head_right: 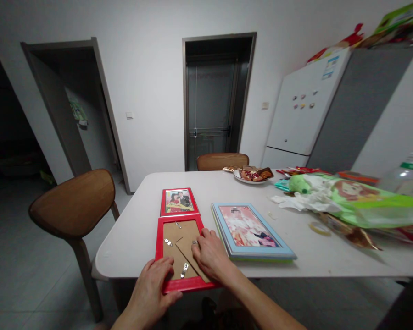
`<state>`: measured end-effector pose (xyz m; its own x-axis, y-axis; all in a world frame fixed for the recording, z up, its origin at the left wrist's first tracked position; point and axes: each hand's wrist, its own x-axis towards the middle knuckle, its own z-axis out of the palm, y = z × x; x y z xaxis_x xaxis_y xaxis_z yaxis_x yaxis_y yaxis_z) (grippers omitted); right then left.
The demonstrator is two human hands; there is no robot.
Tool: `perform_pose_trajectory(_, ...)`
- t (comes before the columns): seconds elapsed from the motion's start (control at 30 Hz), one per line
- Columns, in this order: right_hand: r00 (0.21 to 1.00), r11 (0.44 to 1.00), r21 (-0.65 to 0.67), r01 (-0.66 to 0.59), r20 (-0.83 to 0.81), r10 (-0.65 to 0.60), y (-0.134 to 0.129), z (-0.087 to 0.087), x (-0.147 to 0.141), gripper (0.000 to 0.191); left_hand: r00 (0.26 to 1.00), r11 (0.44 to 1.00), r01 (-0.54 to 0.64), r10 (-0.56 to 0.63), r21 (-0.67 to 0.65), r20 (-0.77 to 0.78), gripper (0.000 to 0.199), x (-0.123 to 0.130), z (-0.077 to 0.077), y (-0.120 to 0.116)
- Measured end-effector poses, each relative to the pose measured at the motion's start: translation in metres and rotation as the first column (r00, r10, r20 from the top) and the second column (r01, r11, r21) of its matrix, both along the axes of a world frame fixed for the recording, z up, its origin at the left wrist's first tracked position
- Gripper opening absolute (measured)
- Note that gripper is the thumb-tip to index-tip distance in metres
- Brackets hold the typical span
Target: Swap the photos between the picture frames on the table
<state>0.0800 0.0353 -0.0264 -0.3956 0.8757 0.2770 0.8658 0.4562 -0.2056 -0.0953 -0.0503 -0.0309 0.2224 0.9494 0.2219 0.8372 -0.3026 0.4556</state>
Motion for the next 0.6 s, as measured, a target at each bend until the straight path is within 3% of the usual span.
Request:
perform_pose_trajectory(0.23, 0.997, 0.999, 0.003, -0.045, -0.063, 0.045, -0.008, 0.000, 0.007, 0.031, 1.000, 1.000, -0.009, 0.009, -0.026, 0.010, 0.054, -0.002, -0.001, 0.000)
perform_pose_trajectory(0.33, 0.978, 0.981, 0.032, -0.189, -0.082, 0.191, -0.025, 0.003, 0.005, 0.031, 1.000, 1.000, -0.014, 0.014, -0.021, 0.001, 0.055, -0.004, -0.001, 0.001)
perform_pose_trajectory(0.43, 0.925, 0.927, -0.010, -0.374, -0.080, 0.372, -0.043, 0.009, 0.000, 0.025, 1.000, 1.000, -0.009, 0.009, 0.018, 0.012, 0.052, -0.006, -0.003, 0.001)
perform_pose_trajectory(0.6, 0.901, 0.901, -0.028, -0.433, -0.054, 0.431, -0.052, 0.013, -0.002, 0.020, 1.000, 0.998, -0.006, 0.005, 0.066, 0.008, 0.049, -0.006, -0.006, 0.003)
